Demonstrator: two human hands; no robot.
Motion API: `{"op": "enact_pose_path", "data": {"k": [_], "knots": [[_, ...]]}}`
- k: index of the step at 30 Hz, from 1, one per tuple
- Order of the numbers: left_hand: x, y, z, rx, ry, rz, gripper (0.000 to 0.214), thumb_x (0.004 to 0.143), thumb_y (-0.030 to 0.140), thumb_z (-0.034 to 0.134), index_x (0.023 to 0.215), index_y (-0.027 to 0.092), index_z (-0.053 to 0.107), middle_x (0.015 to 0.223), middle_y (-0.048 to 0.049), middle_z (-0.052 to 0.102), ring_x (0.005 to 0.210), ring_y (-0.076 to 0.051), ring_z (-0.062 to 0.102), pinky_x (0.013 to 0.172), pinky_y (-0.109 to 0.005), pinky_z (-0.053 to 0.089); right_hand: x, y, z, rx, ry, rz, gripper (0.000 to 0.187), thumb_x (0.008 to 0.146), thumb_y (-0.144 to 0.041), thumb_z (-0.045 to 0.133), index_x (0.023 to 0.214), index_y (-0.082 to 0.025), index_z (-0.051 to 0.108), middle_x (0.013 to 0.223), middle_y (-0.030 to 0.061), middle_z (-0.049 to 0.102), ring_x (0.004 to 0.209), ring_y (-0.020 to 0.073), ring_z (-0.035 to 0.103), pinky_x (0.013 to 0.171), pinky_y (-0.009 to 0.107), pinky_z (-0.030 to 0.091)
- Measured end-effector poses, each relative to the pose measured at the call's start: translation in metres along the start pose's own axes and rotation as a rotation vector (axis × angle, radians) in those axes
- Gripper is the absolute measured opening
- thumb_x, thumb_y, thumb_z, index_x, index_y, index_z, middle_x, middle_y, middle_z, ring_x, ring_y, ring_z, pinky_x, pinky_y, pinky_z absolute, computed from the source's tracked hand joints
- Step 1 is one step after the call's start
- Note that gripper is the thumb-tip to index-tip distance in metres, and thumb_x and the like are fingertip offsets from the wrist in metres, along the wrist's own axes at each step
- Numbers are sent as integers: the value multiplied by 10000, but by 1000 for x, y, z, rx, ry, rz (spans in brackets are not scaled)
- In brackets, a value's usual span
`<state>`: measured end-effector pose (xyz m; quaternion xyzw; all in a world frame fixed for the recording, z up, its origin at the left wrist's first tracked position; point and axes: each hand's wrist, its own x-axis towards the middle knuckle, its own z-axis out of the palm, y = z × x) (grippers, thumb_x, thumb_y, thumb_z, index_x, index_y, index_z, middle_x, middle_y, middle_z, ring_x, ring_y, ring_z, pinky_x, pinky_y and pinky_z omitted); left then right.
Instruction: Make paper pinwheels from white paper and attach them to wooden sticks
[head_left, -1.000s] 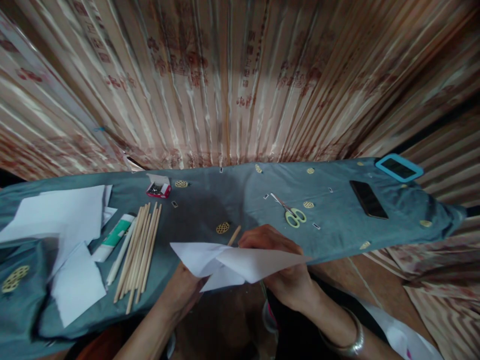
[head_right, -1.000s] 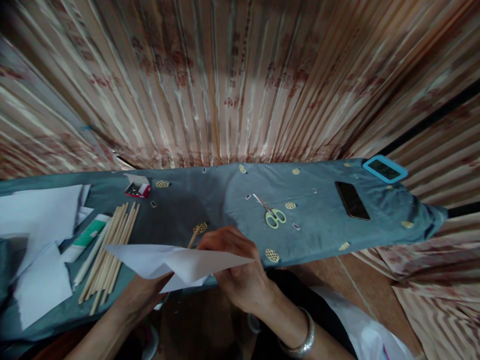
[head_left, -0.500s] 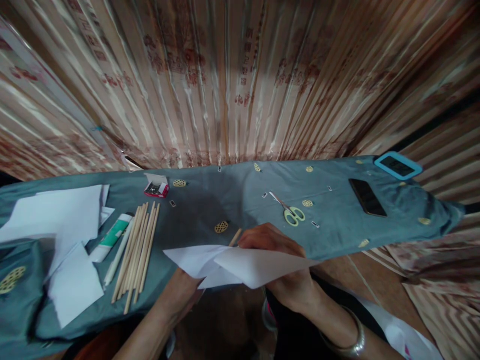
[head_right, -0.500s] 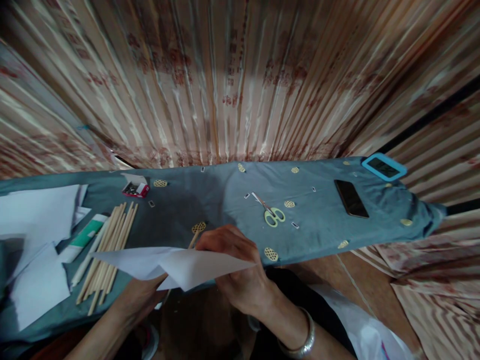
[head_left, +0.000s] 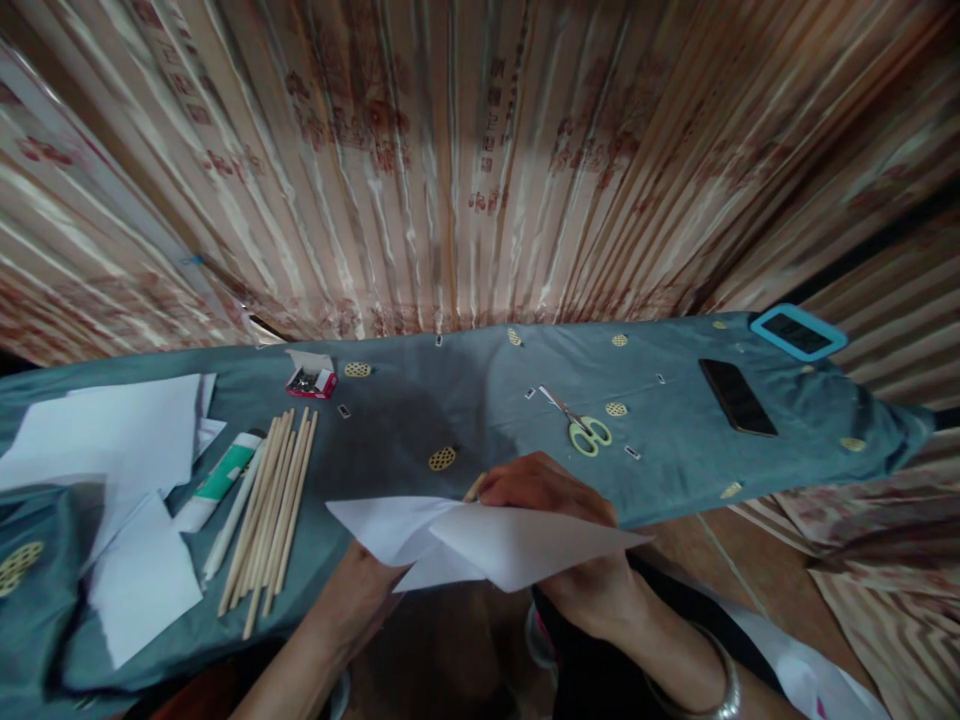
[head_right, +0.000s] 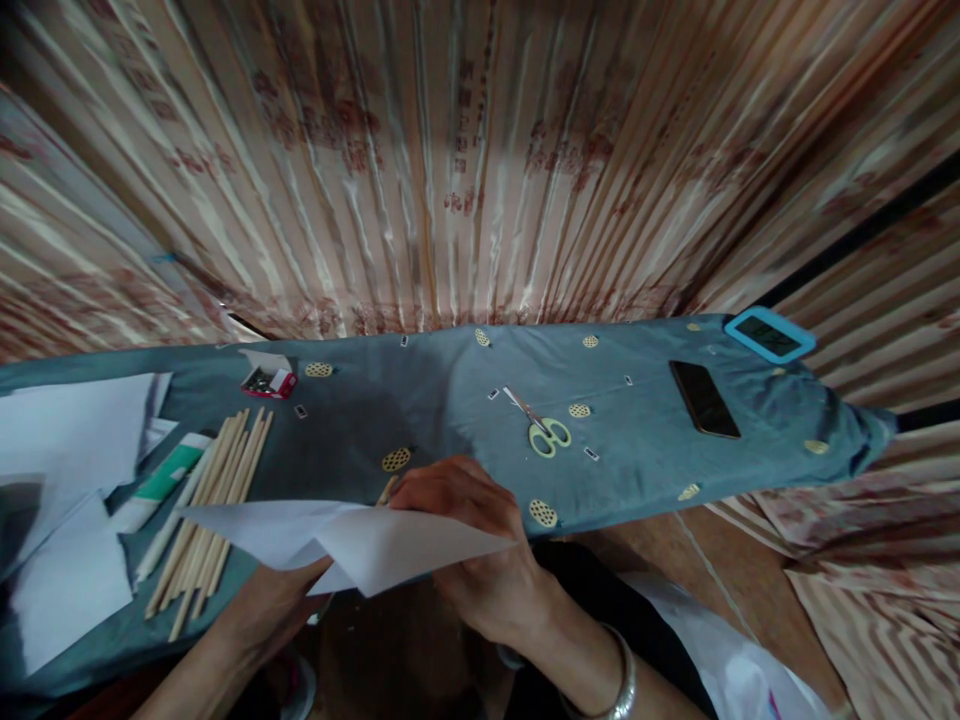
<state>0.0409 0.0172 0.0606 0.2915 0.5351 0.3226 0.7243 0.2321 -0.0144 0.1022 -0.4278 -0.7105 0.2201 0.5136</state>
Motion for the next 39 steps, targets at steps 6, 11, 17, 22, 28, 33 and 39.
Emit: {"op": "enact_pose_path", "data": {"k": [6, 11, 17, 22, 28, 33, 39], "knots": [[3, -8, -8, 7, -12, -47, 421, 462, 269, 867, 850, 152, 750, 772, -97, 763, 942, -340, 708, 808, -425, 573, -1, 0, 0, -4, -14, -13, 150, 935, -280, 538, 1039, -231, 635, 931, 51, 712, 879, 185, 666, 795, 336, 523], [2, -4, -3, 10, -31, 6, 398, 473, 315, 864, 826, 167, 754, 796, -98, 766, 995, -344, 690, 844, -426, 558, -2, 1, 1, 17, -4, 5, 137, 918, -278, 564, 1032, -255, 636, 931, 39, 723, 877, 193, 678, 798, 356, 535], [4, 0, -1, 50, -88, 95, 293, 528, 357, 844, 745, 176, 768, 872, -106, 771, 988, -316, 687, 904, -392, 525, 1, -3, -1, 6, -35, 33, 122, 922, -279, 554, 977, -236, 654, 887, 40, 722, 838, 180, 677, 774, 343, 533], [9, -3, -3, 33, -99, 87, 275, 454, 351, 868, 648, 195, 752, 705, -59, 744, 737, -265, 691, 680, -344, 553, -2, 0, 2, 179, 18, 257, 110, 850, -185, 600, 921, -205, 682, 888, 45, 719, 824, 170, 676, 703, 282, 536], [12, 0, -4, 93, -246, 104, 311, 540, 395, 830, 423, 173, 646, 391, 20, 473, 399, -73, 348, 413, -201, 272, 2, 15, 6, 449, 56, 605, 121, 752, -270, 734, 833, -179, 735, 701, -3, 710, 569, 107, 598, 522, 211, 468], [12, -1, 3, 188, -292, 178, 309, 667, 373, 735, 464, 155, 651, 444, 30, 437, 455, -66, 306, 467, -212, 212, 3, 37, 13, 737, 141, 898, 270, 599, -340, 861, 744, -158, 726, 701, 5, 735, 565, 114, 620, 546, 227, 487], [20, -11, 6, 158, -224, 200, 331, 651, 368, 658, 409, 174, 541, 381, 50, 375, 437, -71, 256, 477, -234, 178, 6, 57, 21, 877, 147, 1029, 372, 504, -327, 906, 785, -151, 739, 758, 25, 760, 649, 138, 665, 677, 256, 509]]}}
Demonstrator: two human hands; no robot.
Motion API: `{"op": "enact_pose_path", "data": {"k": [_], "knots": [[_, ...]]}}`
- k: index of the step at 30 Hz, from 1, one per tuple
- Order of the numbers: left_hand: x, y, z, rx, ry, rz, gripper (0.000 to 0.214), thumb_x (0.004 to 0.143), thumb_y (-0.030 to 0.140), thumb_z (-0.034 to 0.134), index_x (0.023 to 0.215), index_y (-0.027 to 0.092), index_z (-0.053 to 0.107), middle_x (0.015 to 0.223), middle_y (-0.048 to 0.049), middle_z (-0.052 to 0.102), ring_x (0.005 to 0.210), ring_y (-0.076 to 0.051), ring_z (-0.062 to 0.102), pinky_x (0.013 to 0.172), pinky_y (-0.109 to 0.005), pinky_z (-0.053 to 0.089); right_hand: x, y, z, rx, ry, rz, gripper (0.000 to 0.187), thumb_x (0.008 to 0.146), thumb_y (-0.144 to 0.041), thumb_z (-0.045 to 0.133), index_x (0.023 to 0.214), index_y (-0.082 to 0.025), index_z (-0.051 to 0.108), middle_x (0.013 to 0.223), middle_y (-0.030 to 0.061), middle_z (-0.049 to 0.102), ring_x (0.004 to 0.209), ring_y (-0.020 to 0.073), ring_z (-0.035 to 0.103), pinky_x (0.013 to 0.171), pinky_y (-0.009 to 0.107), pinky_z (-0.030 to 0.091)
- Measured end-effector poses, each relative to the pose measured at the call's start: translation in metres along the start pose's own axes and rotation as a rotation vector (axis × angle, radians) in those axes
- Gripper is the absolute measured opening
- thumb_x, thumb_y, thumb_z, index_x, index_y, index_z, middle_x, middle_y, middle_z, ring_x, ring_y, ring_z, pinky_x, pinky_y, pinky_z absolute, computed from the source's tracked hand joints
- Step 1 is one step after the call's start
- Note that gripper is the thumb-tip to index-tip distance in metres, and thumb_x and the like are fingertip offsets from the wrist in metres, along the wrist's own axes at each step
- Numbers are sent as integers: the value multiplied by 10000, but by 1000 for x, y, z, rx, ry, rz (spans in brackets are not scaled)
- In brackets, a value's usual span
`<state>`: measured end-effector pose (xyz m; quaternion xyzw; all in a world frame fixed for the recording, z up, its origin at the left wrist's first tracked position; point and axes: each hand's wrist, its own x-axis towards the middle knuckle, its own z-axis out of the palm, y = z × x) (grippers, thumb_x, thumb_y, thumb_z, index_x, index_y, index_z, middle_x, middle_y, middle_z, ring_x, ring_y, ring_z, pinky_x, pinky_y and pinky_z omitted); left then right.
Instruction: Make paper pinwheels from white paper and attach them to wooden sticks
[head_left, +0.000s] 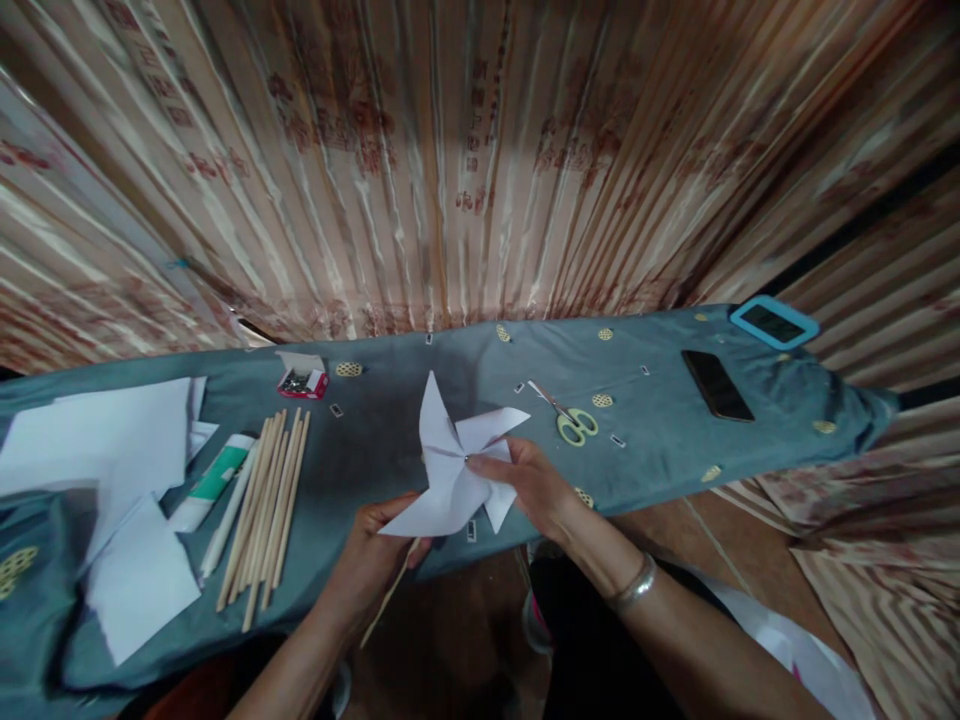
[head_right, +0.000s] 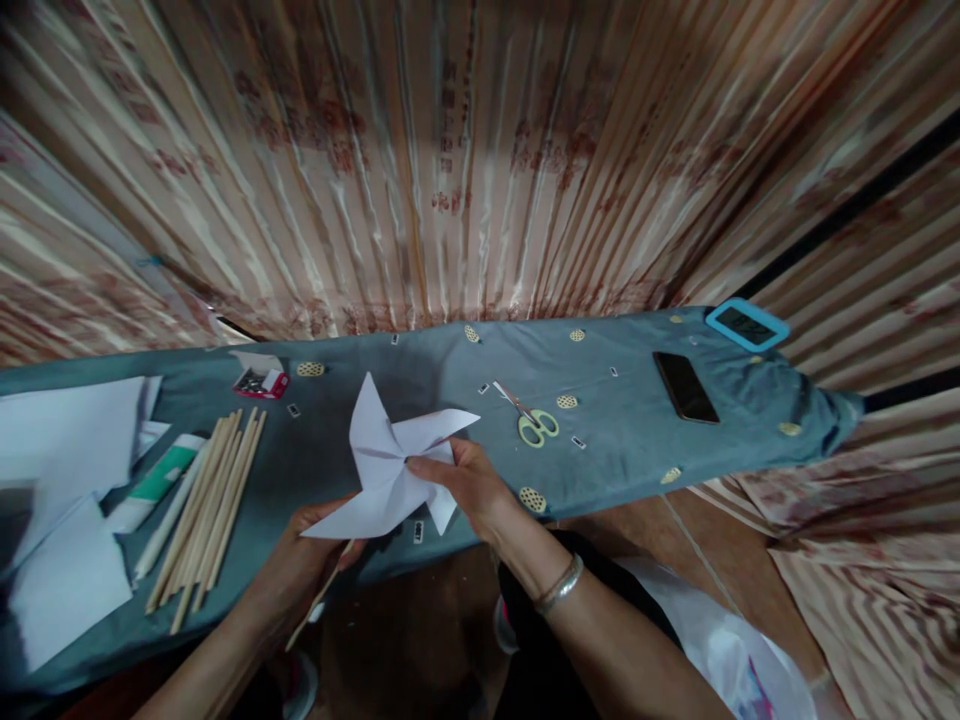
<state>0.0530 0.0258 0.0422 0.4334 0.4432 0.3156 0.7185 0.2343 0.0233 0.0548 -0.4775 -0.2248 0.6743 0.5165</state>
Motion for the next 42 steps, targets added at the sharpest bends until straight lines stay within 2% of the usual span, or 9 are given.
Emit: {"op": "enact_pose_path", "data": {"k": [4, 8, 14, 18, 24, 31, 37, 42], "knots": [[1, -1, -2, 22, 30, 7, 317, 648, 345, 651, 410, 175, 529, 377, 53, 380, 438, -67, 265, 495, -232, 194, 2, -2, 3, 29, -32, 13, 355, 505, -304, 903, 780, -151, 741, 757, 25, 758, 664, 150, 668, 727, 282, 509], [0, 2, -2, 4, 48, -5, 326, 609, 322, 661, 377, 180, 481, 380, 46, 386, 450, -68, 285, 503, -230, 204, 2, -4, 5, 8, -38, -23, 342, 518, -295, 899, 780, -152, 733, 714, -1, 739, 643, 126, 645, 698, 255, 484], [1, 2, -2, -25, 37, -14, 241, 601, 346, 678, 463, 158, 619, 373, 53, 384, 429, -53, 249, 485, -224, 181, 5, -4, 6, -12, -53, -29, 367, 506, -303, 902, 803, -157, 744, 706, -6, 733, 660, 137, 649, 699, 267, 481], [1, 2, -1, -47, 56, -11, 239, 595, 341, 702, 462, 157, 627, 367, 51, 392, 416, -47, 257, 477, -219, 185, 7, -3, 6, -9, -57, -14, 381, 481, -312, 910, 789, -157, 747, 696, -7, 731, 640, 134, 644, 687, 264, 483], [2, -4, -5, -49, 54, -15, 234, 599, 332, 706, 470, 153, 629, 368, 45, 418, 400, -43, 277, 460, -213, 184, 8, 1, 7, -34, -66, -25, 350, 541, -325, 888, 812, -160, 741, 717, -1, 731, 655, 140, 644, 692, 269, 481], [1, -12, -8, -40, 58, -48, 218, 571, 347, 721, 515, 144, 664, 388, 29, 471, 382, -44, 309, 444, -212, 186, 7, 5, 9, -30, -46, -20, 341, 508, -318, 887, 774, -164, 739, 715, -2, 731, 651, 135, 632, 688, 265, 485], [-2, -6, -4, -41, 86, -41, 273, 555, 335, 708, 410, 149, 570, 362, 37, 420, 393, -38, 291, 457, -204, 196, 11, 7, 8, -18, -52, -20, 351, 488, -317, 892, 754, -158, 727, 692, -7, 721, 624, 123, 613, 653, 252, 467], [-3, 4, 1, -112, 121, -54, 167, 503, 291, 700, 485, 146, 618, 398, 54, 426, 408, -35, 268, 450, -200, 184, 15, 4, 8, -34, -39, -25, 377, 456, -317, 907, 753, -164, 733, 700, -17, 727, 605, 112, 606, 638, 241, 464]]}}
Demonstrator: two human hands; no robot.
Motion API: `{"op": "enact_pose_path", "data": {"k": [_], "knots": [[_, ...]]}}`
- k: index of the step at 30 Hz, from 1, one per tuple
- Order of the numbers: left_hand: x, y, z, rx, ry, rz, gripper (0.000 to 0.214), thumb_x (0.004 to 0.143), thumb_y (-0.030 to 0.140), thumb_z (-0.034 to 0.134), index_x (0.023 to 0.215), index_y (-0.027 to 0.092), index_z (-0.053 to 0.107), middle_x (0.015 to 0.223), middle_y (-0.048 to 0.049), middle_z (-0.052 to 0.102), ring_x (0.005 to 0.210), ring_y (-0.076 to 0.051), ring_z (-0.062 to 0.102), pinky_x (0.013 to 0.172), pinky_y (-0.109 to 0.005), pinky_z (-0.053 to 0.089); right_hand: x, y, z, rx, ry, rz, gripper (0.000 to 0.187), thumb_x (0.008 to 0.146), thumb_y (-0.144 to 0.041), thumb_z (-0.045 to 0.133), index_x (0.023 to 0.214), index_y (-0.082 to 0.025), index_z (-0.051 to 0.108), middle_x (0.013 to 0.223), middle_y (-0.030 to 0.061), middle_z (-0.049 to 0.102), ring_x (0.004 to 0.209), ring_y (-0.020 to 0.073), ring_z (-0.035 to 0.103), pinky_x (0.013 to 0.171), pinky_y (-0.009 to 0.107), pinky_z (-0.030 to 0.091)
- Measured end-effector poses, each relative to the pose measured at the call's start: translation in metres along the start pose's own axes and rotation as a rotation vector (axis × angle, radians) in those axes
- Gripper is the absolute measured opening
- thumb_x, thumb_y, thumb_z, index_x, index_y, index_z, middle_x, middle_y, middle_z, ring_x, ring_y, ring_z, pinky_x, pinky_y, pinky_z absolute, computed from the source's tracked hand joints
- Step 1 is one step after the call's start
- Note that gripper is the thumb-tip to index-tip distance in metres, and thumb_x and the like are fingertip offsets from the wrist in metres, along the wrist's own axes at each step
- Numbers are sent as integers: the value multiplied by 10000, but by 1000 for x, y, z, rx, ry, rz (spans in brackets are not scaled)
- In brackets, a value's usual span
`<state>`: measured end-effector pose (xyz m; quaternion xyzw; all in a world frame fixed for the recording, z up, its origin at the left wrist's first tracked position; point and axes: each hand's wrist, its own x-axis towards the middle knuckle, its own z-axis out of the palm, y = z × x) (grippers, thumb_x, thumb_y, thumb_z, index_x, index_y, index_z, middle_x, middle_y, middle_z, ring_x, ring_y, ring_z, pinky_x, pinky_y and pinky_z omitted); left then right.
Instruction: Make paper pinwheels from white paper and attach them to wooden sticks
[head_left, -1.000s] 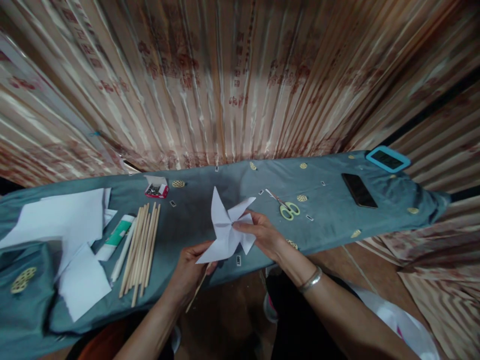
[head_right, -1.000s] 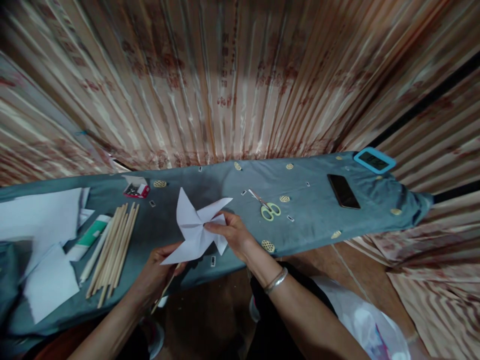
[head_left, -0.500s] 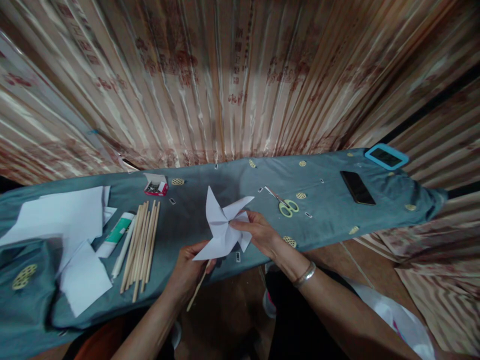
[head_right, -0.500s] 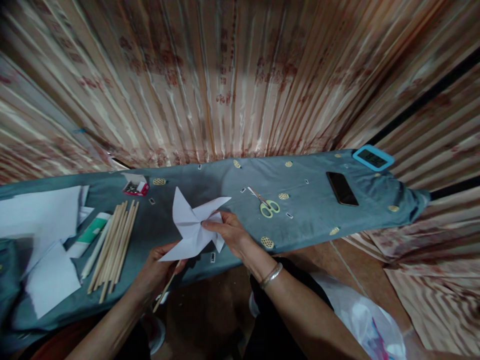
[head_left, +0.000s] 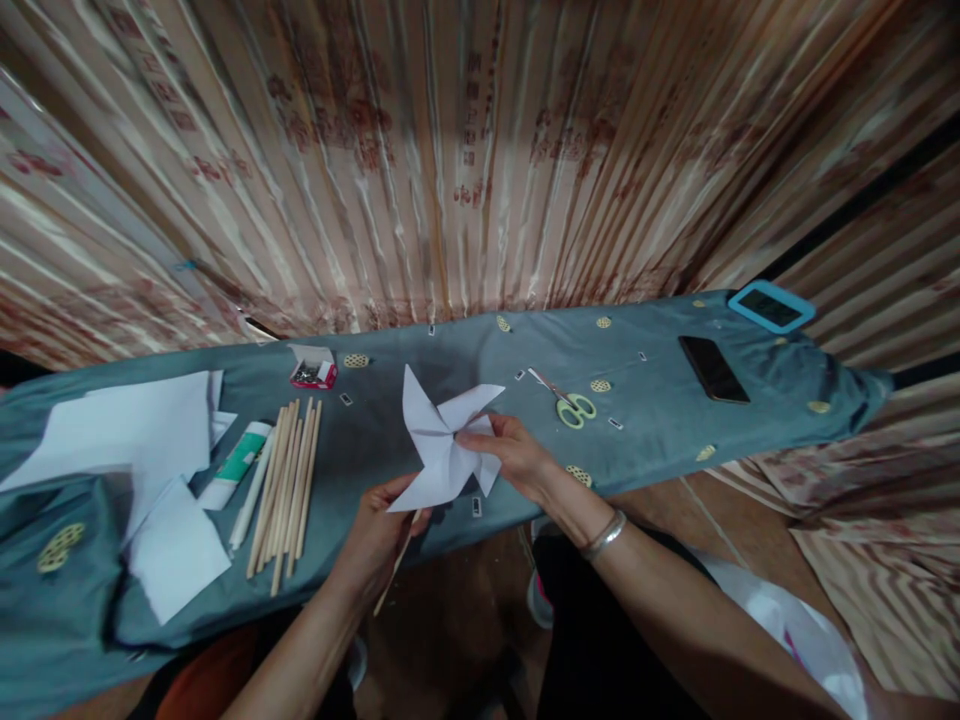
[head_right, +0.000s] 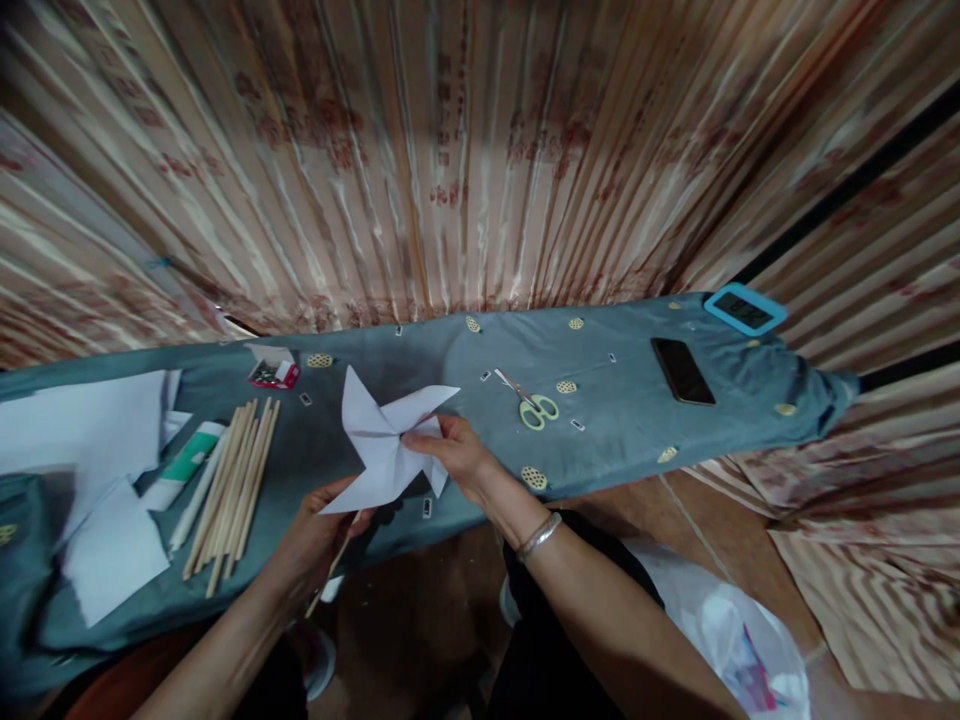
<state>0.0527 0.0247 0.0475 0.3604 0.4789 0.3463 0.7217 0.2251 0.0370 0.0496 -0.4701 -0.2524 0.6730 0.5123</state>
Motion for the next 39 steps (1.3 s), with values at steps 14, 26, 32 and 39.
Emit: {"op": "enact_pose_path", "data": {"k": [14, 26, 32, 39], "knots": [[0, -2, 0, -32, -34, -17, 221, 523, 316, 733, 480, 141, 605, 429, 43, 457, 410, -33, 303, 437, -193, 199, 0, -2, 1, 1, 0, 18, 389, 449, -363, 916, 729, -163, 734, 694, -2, 732, 586, 121, 619, 621, 250, 481], [-14, -30, 4, -7, -210, -95, 422, 653, 543, 730, 662, 125, 676, 534, -29, 614, 412, -106, 501, 424, -239, 369, 6, -16, -3, -213, -37, 72, 440, 413, -417, 919, 670, -129, 709, 609, -18, 696, 538, 94, 581, 559, 220, 416], [-25, -24, 3, -188, -186, -71, 483, 607, 533, 797, 819, 116, 676, 533, 5, 612, 393, -80, 464, 419, -223, 333, 18, -22, 11, -318, -114, 153, 410, 406, -378, 921, 673, -132, 729, 614, -3, 705, 537, 106, 597, 538, 220, 440], [-34, -31, -3, -358, -200, -151, 492, 571, 457, 860, 871, 115, 672, 551, 10, 611, 434, -85, 490, 451, -225, 345, 30, -35, 17, -889, -157, 200, 371, 503, -471, 878, 684, -171, 755, 586, -11, 684, 498, 93, 541, 471, 207, 396]]}}
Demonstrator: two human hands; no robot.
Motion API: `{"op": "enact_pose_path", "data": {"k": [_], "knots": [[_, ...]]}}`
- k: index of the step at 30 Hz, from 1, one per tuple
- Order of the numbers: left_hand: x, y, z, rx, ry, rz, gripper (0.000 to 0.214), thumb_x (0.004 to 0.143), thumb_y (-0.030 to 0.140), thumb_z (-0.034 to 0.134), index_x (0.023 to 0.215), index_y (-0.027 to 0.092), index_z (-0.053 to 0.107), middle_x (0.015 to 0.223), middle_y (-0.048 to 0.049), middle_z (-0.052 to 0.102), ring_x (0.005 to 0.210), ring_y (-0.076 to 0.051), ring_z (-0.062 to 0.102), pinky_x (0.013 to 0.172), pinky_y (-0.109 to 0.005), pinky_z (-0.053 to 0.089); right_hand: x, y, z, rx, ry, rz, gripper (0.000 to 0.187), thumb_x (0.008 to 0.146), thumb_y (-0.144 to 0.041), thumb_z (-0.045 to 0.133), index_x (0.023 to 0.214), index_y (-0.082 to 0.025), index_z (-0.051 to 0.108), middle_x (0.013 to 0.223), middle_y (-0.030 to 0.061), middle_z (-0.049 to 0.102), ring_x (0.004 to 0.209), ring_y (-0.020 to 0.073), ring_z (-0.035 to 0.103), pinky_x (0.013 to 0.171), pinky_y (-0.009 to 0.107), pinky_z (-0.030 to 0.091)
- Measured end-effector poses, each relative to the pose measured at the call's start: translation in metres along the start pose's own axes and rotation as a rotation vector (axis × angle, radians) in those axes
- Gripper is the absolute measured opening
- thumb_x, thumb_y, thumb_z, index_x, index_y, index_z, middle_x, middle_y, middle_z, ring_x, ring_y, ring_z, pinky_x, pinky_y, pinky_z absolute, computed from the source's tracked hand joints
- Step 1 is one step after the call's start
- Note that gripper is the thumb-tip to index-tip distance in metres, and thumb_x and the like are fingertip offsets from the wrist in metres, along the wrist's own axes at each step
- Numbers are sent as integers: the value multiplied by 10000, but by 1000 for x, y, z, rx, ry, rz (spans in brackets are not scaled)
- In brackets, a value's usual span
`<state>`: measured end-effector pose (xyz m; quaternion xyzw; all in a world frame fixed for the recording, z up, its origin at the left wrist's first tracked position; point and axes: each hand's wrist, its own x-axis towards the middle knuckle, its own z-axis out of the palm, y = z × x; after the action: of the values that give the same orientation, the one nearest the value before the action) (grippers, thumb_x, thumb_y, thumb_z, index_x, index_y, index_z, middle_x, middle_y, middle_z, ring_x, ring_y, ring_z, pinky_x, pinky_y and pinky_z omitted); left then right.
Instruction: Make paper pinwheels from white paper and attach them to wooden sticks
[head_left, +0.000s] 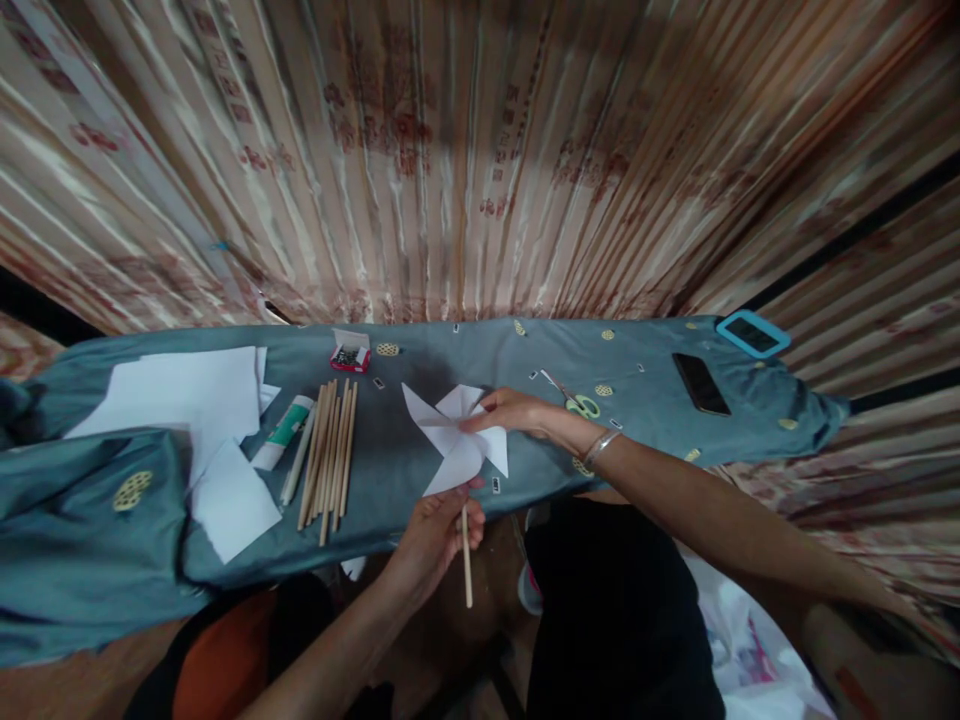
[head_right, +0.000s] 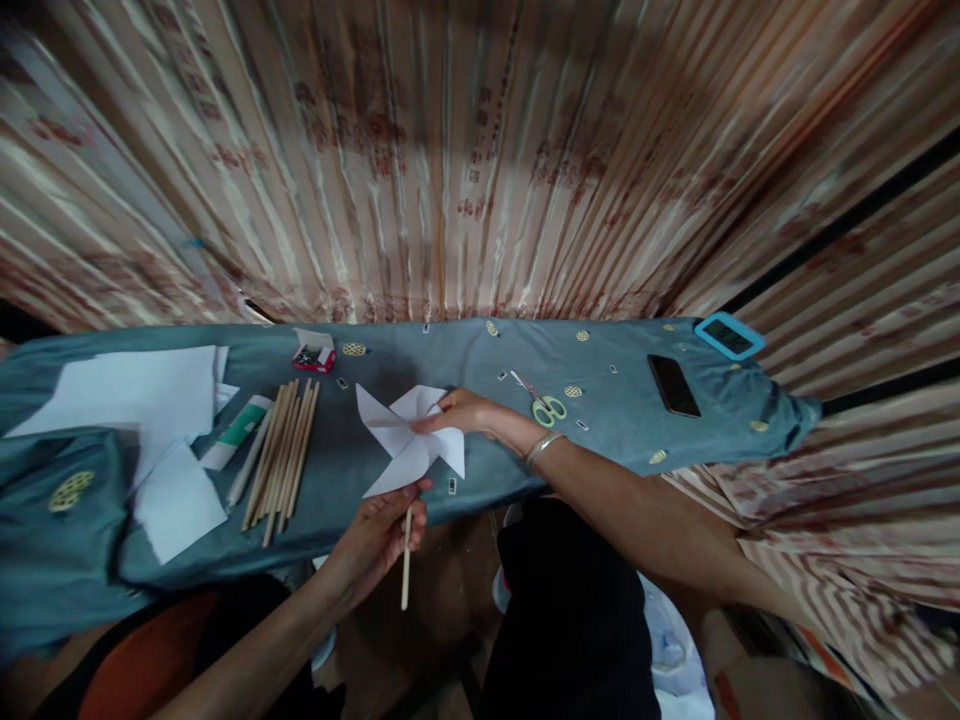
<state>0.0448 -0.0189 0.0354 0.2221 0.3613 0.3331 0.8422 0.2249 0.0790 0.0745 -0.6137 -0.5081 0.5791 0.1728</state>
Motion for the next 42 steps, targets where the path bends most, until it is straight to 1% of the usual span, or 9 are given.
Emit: {"op": "enact_pose_path", "data": {"k": [4, 8, 13, 18, 22, 27, 35, 39, 42], "knots": [[-4, -12, -4, -77, 37, -67, 458, 592, 399, 863, 893, 108, 676, 565, 7, 606, 459, -86, 510, 484, -224, 365, 9, -1, -3, -306, -67, 24, 422, 523, -538, 836, 684, -157, 756, 559, -16, 646, 489, 92, 500, 477, 222, 369], [-5, -22, -7, -105, 78, -143, 335, 690, 352, 810, 892, 119, 678, 587, 3, 604, 489, -89, 538, 519, -224, 397, 18, -3, -2, -448, -99, 30, 387, 469, -500, 857, 597, -155, 736, 511, -22, 595, 484, 99, 470, 497, 246, 351], [-5, -31, -8, -122, 128, -176, 287, 720, 329, 792, 894, 131, 679, 605, -3, 622, 502, -97, 566, 529, -222, 430, 23, -13, 1, -587, -118, -3, 361, 417, -458, 878, 488, -169, 674, 446, -31, 536, 467, 98, 447, 493, 253, 321], [-5, -33, -3, -130, 184, -198, 203, 785, 269, 734, 914, 124, 672, 606, -11, 643, 495, -98, 579, 527, -214, 455, 24, -17, 4, -808, -103, -50, 385, 434, -493, 877, 510, -180, 667, 497, 0, 576, 502, 130, 506, 512, 267, 334], [-6, -31, 1, -119, 210, -216, 145, 813, 246, 703, 849, 106, 686, 603, -35, 664, 512, -104, 602, 552, -218, 483, 26, -19, 5, -884, -119, -39, 410, 459, -526, 865, 521, -179, 655, 526, 19, 578, 563, 172, 549, 557, 289, 353], [-6, -32, 0, -90, 201, -229, 204, 752, 291, 762, 741, 102, 685, 614, -63, 689, 538, -125, 629, 580, -238, 504, 27, -22, 6, -944, -176, -12, 398, 523, -531, 840, 546, -179, 657, 526, 23, 573, 603, 182, 551, 583, 294, 360], [-3, -37, -4, -53, 161, -186, 483, 486, 499, 870, 704, 115, 674, 550, -22, 648, 486, -119, 583, 528, -243, 459, 30, -19, 4, -1034, -247, 3, 397, 651, -538, 771, 714, -149, 726, 645, 30, 653, 620, 160, 566, 554, 264, 340], [-2, -39, -5, -33, 162, -182, 524, 491, 558, 839, 717, 120, 662, 523, -9, 626, 456, -114, 553, 492, -243, 414, 29, -25, 6, -1064, -251, 54, 417, 668, -542, 762, 821, -155, 747, 737, 36, 694, 686, 167, 610, 558, 238, 361], [-2, -39, -5, -38, 148, -180, 516, 530, 560, 819, 748, 121, 661, 529, -5, 622, 460, -108, 539, 482, -239, 387, 30, -26, 6, -1079, -248, 47, 416, 671, -549, 765, 825, -163, 750, 760, 41, 706, 707, 179, 627, 555, 241, 372]]}}
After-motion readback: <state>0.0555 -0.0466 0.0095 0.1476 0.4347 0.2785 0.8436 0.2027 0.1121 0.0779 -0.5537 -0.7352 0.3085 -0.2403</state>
